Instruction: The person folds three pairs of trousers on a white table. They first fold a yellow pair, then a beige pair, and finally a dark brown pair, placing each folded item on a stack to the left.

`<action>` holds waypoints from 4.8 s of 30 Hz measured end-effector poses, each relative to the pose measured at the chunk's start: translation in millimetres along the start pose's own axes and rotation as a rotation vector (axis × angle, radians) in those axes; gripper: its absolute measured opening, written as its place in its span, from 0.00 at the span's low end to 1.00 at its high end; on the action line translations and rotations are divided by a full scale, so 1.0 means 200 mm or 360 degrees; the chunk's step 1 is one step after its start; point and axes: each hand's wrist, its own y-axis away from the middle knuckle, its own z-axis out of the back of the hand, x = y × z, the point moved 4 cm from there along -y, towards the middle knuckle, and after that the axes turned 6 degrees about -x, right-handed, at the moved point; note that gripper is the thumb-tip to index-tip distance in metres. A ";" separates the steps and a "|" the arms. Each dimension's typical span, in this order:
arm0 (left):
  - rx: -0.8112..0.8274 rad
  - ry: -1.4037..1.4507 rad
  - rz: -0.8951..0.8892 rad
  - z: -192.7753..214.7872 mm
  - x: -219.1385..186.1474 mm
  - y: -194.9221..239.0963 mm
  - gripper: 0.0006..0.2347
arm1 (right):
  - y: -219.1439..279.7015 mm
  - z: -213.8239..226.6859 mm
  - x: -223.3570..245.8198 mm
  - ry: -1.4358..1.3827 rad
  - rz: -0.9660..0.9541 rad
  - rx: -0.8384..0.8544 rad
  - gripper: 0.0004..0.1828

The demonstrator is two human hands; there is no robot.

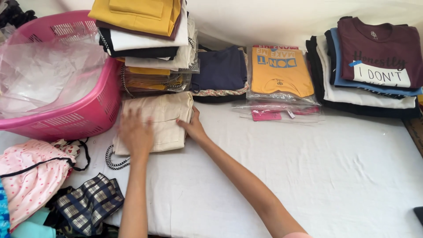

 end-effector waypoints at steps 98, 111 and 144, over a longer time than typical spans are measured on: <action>0.0964 0.1072 -0.1693 0.92 -1.92 1.41 0.33 | 1.58 2.81 1.51 0.2362 0.0860 -0.1195 0.23; 0.1084 0.1016 -0.1688 0.87 -1.93 1.42 0.32 | 1.37 4.42 0.39 0.1635 -0.1110 -0.1576 0.47; 0.0967 0.1199 -0.1676 0.88 -1.92 1.42 0.32 | 1.57 4.25 0.97 0.2568 -0.0478 -0.1876 0.62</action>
